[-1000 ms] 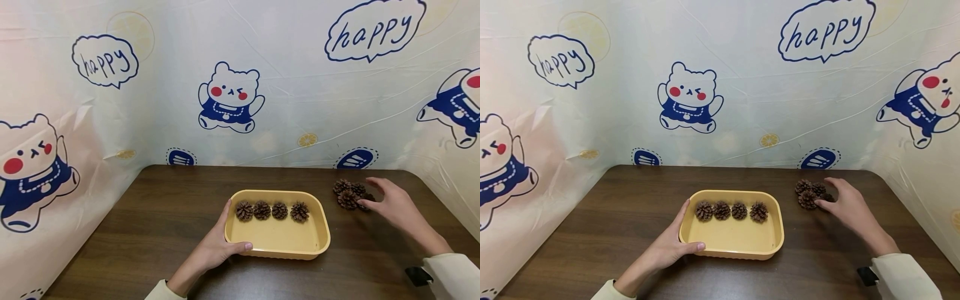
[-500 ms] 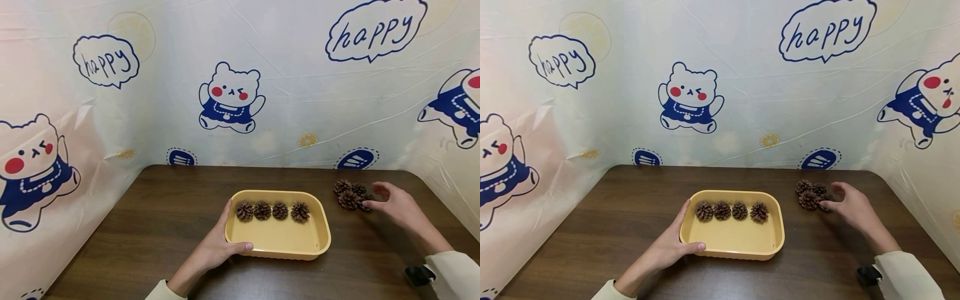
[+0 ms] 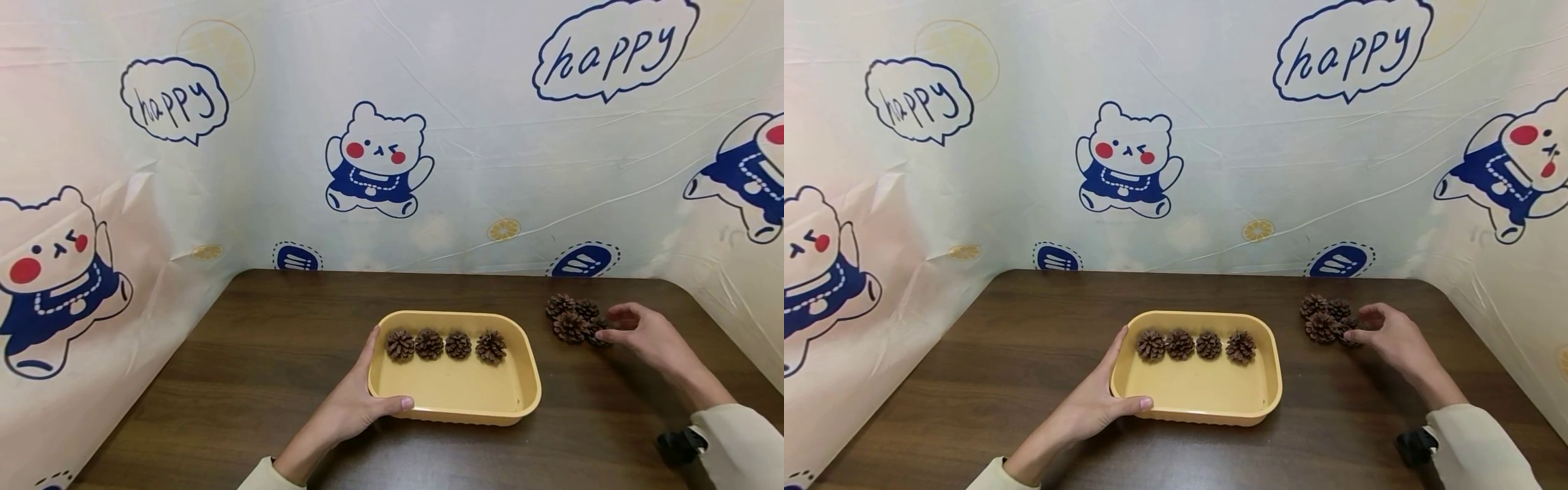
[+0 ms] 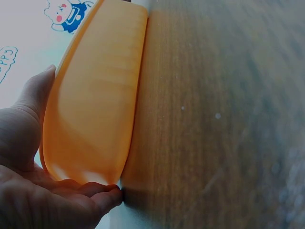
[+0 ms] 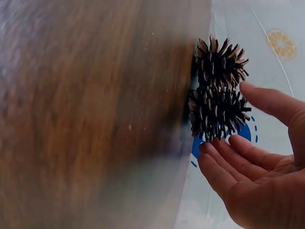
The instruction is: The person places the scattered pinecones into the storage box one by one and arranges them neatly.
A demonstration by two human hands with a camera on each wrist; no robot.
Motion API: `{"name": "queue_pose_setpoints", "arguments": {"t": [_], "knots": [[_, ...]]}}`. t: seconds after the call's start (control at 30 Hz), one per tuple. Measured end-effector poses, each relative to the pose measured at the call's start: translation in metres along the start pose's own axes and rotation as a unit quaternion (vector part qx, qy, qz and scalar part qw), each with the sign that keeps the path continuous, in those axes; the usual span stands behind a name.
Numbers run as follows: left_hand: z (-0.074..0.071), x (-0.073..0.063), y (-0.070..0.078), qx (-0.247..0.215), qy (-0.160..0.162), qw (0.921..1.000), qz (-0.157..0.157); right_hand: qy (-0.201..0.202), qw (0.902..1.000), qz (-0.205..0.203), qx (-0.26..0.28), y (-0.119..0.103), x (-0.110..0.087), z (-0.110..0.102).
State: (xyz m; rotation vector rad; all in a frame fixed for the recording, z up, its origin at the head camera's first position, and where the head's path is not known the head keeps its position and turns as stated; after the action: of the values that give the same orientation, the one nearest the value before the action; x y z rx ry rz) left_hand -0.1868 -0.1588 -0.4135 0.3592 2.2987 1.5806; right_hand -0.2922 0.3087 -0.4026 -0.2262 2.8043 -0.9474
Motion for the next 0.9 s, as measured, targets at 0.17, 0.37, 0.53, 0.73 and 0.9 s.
{"name": "queue_pose_setpoints", "arguments": {"t": [0.17, 0.37, 0.53, 0.73, 0.9], "knots": [[0.0005, -0.0022, 0.0023, -0.008, -0.002, 1.0000, 0.005, 0.001, 0.9999, 0.009, 0.005, 0.0011, 0.0026, 0.0018], [0.0005, -0.0005, 0.0004, -0.002, -0.001, 1.0000, -0.003, -0.010, 0.9996, 0.023, 0.012, 0.0021, 0.0050, 0.0030], [0.0005, -0.0001, 0.0000, 0.001, 0.001, 1.0000, -0.004, -0.013, 0.9995, 0.026, 0.010, 0.0019, 0.0058, 0.0031], [0.0006, -0.0014, 0.0016, -0.002, 0.000, 1.0000, 0.004, -0.015, 0.9995, 0.027, 0.002, 0.0009, 0.0058, 0.0028], [0.0002, 0.0001, 0.0002, 0.001, -0.001, 1.0000, 0.001, -0.019, 0.9993, 0.030, 0.004, 0.0009, 0.0055, 0.0027]]}}
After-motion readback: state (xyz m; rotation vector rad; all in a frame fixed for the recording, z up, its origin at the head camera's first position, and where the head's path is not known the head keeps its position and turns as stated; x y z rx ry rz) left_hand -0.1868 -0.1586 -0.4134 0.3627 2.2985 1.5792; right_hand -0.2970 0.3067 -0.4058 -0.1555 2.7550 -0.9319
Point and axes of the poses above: each hand's wrist, its own x-axis towards the middle knuckle, its own z-axis out of the palm, y = z × x, the point moved 5 cm from there along x, towards the middle knuckle, and after that the axes turned 10 degrees about -y, right-handed, at the moved point
